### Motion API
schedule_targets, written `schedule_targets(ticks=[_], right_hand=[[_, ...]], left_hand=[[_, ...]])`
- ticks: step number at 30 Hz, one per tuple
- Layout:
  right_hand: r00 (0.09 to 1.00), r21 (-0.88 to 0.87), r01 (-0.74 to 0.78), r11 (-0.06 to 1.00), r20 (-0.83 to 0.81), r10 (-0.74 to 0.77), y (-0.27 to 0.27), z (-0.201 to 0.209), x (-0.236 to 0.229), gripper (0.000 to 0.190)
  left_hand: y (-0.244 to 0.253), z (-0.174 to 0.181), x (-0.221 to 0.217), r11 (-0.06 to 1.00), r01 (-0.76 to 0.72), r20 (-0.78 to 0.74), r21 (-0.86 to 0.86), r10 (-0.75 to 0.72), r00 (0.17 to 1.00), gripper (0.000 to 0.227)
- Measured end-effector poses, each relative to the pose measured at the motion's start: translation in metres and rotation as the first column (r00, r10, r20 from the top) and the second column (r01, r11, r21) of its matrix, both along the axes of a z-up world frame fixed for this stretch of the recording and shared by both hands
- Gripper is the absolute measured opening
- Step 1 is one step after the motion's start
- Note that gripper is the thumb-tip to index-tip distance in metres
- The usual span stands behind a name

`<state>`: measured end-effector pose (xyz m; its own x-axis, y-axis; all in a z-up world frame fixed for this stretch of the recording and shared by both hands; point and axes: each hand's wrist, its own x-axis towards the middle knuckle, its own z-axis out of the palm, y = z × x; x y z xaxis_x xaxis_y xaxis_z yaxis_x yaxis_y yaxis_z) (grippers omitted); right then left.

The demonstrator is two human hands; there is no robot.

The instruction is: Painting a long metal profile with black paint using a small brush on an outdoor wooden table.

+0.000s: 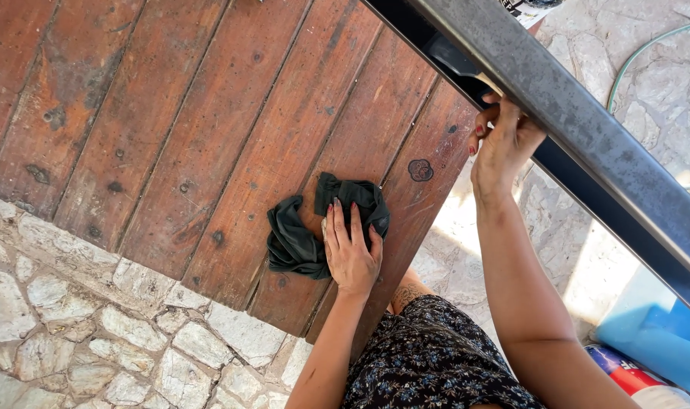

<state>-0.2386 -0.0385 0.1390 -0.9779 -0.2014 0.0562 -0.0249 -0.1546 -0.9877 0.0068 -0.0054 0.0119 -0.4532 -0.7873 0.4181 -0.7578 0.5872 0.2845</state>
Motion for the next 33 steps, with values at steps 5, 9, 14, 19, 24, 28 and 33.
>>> schedule_targets(ticks=[5, 9, 14, 19, 24, 28, 33], right_hand=[[1.000, 0.095, 0.001, 0.996, -0.025, 0.001, 0.020, -0.015, -0.009, 0.024], [0.999, 0.114, 0.048, 0.992, -0.005, -0.048, 0.047, -0.014, -0.016, 0.024], [0.956, 0.103, 0.263, 0.959, 0.108, -0.274, 0.053, -0.020, -0.015, 0.035], [0.975, -0.013, 0.161, 0.987, 0.155, -0.157, 0.042, -0.020, -0.013, 0.034], [0.992, 0.165, -0.081, 0.983, 0.109, 0.064, 0.024, -0.013, -0.020, 0.018], [0.995, 0.205, -0.092, 0.974, 0.051, 0.083, 0.049, -0.021, -0.021, 0.028], [0.989, 0.176, 0.131, 0.976, 0.039, -0.140, 0.086, -0.027, -0.027, 0.025]], left_hand=[[0.000, -0.001, 0.001, 1.000, 0.002, -0.009, 0.005, -0.002, 1.000, 0.045], [-0.001, 0.002, 0.001, 1.000, 0.020, -0.015, 0.010, -0.019, 1.000, 0.044], [0.003, 0.006, 0.002, 0.997, 0.003, 0.034, 0.082, -0.006, 0.999, 0.046], [0.003, 0.011, 0.003, 0.989, 0.011, 0.050, 0.147, -0.018, 0.999, 0.047], [0.002, 0.013, 0.003, 0.990, 0.021, 0.039, 0.141, -0.027, 0.999, 0.046], [0.003, 0.011, 0.003, 0.989, 0.027, 0.033, 0.147, -0.032, 0.999, 0.047], [0.002, 0.012, 0.003, 0.988, 0.021, 0.032, 0.151, -0.026, 0.999, 0.046]])
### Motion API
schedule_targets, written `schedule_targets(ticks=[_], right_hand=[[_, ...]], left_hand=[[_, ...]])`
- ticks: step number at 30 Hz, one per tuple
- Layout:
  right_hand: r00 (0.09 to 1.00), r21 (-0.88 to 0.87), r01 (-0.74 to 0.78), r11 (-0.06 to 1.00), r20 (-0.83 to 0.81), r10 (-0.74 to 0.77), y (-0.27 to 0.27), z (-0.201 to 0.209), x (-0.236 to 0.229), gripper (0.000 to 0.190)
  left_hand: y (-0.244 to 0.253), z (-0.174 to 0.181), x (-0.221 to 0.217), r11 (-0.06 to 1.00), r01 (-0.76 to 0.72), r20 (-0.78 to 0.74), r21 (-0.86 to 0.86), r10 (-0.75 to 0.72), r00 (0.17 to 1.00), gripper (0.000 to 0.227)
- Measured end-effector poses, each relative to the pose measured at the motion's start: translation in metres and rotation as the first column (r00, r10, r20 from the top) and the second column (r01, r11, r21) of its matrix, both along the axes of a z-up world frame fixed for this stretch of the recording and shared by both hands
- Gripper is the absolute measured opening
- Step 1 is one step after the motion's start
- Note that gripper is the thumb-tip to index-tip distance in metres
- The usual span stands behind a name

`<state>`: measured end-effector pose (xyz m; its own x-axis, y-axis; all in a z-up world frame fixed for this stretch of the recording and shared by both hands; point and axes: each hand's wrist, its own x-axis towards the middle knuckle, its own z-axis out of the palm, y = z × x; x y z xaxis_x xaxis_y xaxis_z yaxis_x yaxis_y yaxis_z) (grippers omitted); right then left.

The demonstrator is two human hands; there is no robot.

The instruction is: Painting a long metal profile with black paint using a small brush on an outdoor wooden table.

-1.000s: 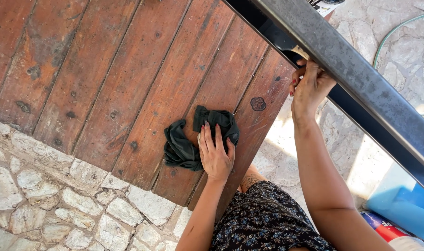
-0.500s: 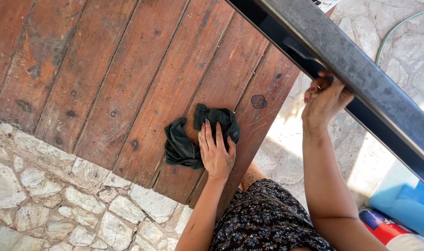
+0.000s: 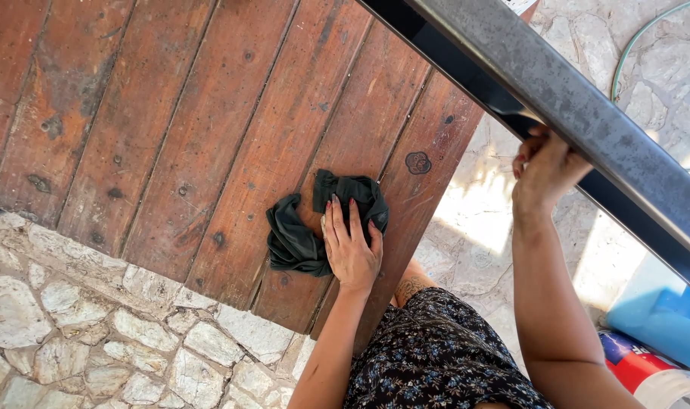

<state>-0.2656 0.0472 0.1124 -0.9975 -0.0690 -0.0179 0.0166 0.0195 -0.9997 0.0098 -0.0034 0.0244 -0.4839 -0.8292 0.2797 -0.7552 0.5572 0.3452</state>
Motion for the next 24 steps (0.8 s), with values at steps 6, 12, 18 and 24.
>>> schedule_targets(ticks=[6, 12, 18, 24], right_hand=[[0.979, -0.138, 0.167, 0.976, 0.142, -0.147, 0.003, 0.011, 0.014, 0.034], [0.994, -0.093, -0.093, 0.991, 0.045, 0.098, -0.042, 0.030, 0.024, 0.022], [0.973, 0.022, -0.227, 0.974, -0.045, 0.228, -0.019, 0.015, 0.010, 0.027], [0.998, -0.117, -0.044, 0.992, 0.033, 0.048, -0.003, 0.002, 0.009, 0.016]], left_hand=[[-0.001, -0.001, 0.000, 1.000, 0.010, 0.006, 0.001, -0.010, 1.000, 0.046], [-0.003, -0.005, -0.004, 0.989, -0.010, -0.010, -0.146, 0.008, 1.000, 0.044], [-0.004, -0.003, -0.003, 0.989, -0.008, -0.009, -0.148, 0.007, 1.000, 0.044], [0.000, 0.000, 0.001, 1.000, 0.017, 0.015, 0.010, -0.017, 1.000, 0.045]])
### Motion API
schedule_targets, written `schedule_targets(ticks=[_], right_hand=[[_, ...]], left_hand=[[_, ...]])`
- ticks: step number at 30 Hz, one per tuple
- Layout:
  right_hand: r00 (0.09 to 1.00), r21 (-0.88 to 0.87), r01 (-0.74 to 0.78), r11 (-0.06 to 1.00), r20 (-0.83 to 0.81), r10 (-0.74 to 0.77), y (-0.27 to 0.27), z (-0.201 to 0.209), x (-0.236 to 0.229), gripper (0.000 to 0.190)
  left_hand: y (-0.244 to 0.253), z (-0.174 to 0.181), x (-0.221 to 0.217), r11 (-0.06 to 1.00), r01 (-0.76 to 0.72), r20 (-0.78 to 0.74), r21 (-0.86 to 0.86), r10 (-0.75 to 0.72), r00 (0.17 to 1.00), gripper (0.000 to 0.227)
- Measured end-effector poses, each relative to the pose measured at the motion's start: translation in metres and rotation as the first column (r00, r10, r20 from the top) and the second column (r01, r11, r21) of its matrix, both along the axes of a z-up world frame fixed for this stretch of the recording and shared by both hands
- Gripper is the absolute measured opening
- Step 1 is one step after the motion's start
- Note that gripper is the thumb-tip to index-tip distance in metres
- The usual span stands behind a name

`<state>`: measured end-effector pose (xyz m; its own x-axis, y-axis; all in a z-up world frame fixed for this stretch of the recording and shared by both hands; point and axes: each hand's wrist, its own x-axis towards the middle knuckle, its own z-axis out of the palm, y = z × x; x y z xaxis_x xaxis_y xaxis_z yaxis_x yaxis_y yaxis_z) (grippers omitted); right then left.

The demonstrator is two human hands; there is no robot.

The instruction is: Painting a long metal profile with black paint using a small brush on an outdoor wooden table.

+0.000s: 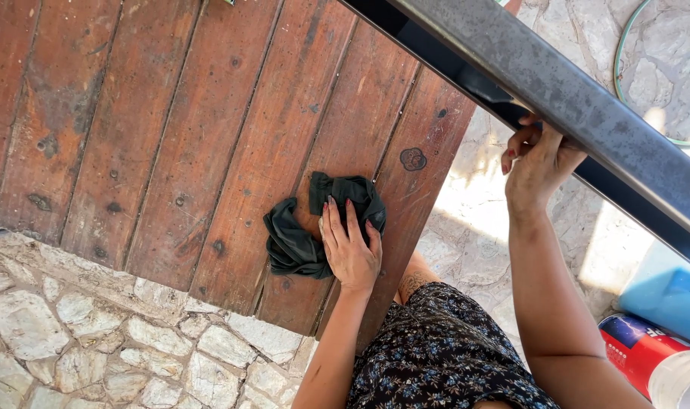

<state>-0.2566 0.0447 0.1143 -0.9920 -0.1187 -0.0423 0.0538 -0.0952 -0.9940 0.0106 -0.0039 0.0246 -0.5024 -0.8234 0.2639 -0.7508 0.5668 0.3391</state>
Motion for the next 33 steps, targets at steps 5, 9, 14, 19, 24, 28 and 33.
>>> schedule_targets(ticks=[5, 9, 14, 19, 24, 28, 33], right_hand=[[0.992, -0.035, -0.114, 0.993, 0.055, 0.116, -0.026, 0.005, 0.001, 0.008], [0.968, 0.122, -0.248, 0.961, -0.013, 0.251, -0.035, 0.015, 0.001, 0.020], [0.976, 0.142, -0.216, 0.966, 0.014, 0.217, 0.002, 0.010, -0.008, 0.014], [0.993, 0.210, -0.100, 0.973, 0.083, 0.084, 0.041, 0.017, -0.007, 0.020], [0.998, 0.208, -0.054, 0.977, -0.019, 0.059, 0.085, 0.006, -0.012, 0.011], [0.998, 0.230, -0.023, 0.973, -0.048, 0.035, 0.112, 0.007, -0.011, 0.016], [0.998, 0.213, 0.053, 0.976, 0.015, -0.058, 0.153, 0.005, -0.015, 0.020]], left_hand=[[0.000, 0.000, 0.000, 1.000, 0.008, -0.013, -0.013, -0.008, 1.000, 0.045], [-0.001, 0.001, -0.001, 1.000, 0.006, -0.019, -0.026, -0.007, 1.000, 0.044], [-0.001, 0.000, 0.001, 1.000, 0.013, -0.016, -0.021, -0.014, 1.000, 0.044], [-0.001, 0.000, 0.001, 1.000, 0.018, -0.026, -0.014, -0.018, 1.000, 0.044], [-0.001, -0.001, 0.000, 1.000, 0.024, -0.031, -0.009, -0.024, 0.999, 0.043], [-0.001, -0.002, 0.001, 0.999, 0.026, -0.029, -0.019, -0.027, 0.999, 0.043], [-0.001, 0.002, 0.000, 0.998, 0.032, -0.028, -0.059, -0.033, 0.999, 0.042]])
